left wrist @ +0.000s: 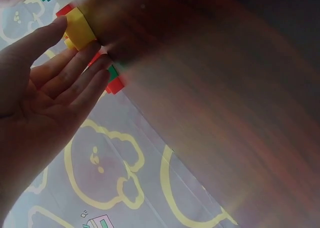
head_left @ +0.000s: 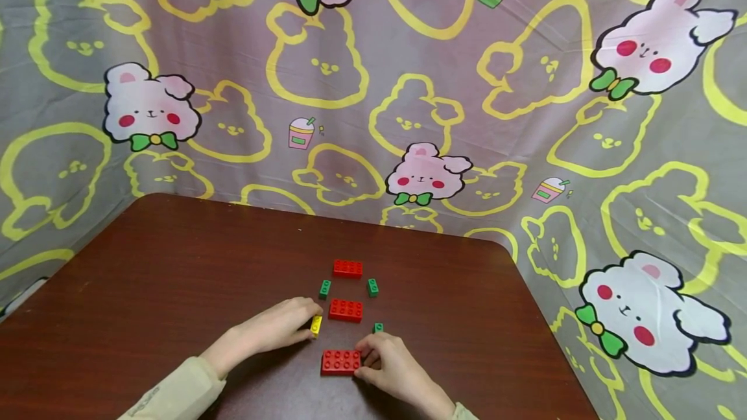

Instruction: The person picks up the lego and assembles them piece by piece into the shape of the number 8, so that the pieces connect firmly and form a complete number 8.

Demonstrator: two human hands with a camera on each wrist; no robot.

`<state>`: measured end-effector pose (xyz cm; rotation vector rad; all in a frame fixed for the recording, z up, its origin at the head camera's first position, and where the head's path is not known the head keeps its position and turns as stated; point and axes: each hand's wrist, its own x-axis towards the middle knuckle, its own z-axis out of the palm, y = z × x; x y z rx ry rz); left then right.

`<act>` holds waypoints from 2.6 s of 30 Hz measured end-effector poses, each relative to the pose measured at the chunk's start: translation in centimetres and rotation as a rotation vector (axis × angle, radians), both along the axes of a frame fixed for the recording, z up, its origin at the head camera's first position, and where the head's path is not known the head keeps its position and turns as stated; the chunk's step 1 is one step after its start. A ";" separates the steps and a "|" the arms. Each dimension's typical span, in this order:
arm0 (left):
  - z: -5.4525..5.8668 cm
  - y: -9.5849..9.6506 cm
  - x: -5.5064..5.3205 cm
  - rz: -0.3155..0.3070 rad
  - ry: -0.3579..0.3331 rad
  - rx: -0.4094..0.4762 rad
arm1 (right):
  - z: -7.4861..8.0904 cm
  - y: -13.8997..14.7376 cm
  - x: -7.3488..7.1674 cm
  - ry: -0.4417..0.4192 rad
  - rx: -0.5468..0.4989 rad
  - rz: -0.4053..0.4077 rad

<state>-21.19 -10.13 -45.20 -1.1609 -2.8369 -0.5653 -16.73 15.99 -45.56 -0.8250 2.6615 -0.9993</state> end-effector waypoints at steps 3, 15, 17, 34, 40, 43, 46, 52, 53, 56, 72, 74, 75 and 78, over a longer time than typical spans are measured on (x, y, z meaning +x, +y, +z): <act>-0.1 0.0 0.0 0.004 0.009 -0.005 | 0.0 0.0 0.0 0.010 0.004 -0.002; -0.1 -0.1 0.1 -0.009 0.037 0.008 | 0.1 -0.1 0.1 -0.006 0.016 -0.013; -0.1 -0.1 0.1 -0.009 0.033 0.011 | 0.1 -0.1 0.1 -0.008 0.017 -0.015; 0.5 -0.4 0.5 -0.006 0.002 0.052 | 0.2 -0.1 0.0 -0.013 0.018 -0.016; 0.9 -0.4 0.9 -0.024 0.006 0.074 | 0.1 -0.1 0.0 -0.007 0.022 -0.017; 1.2 -0.3 1.1 -0.030 0.005 0.083 | 0.1 -0.1 0.0 -0.002 0.021 -0.016; 1.5 -0.2 1.4 -0.033 0.016 0.084 | 0.1 -0.1 0.0 0.002 0.021 -0.014; 1.7 0.0 1.8 -0.019 -0.005 0.073 | 0.1 0.0 0.0 -0.005 0.015 -0.013; 1.7 0.0 1.9 -0.018 -0.012 0.071 | 0.1 0.0 0.0 -0.008 0.013 -0.014; 1.8 0.1 2.1 -0.020 -0.011 0.067 | 0.1 0.0 0.0 -0.014 0.011 -0.017; 2.0 0.9 3.2 -0.036 -0.063 0.069 | 0.0 0.0 0.0 -0.007 0.009 -0.008; 2.0 1.0 3.3 -0.040 -0.067 0.071 | 0.0 0.0 0.0 -0.004 0.008 -0.008; 2.0 1.0 3.4 -0.041 -0.066 0.071 | 0.0 0.0 0.0 -0.002 0.008 -0.008; 1.9 1.0 3.5 -0.042 -0.065 0.071 | 0.0 0.0 0.0 0.001 0.008 -0.008</act>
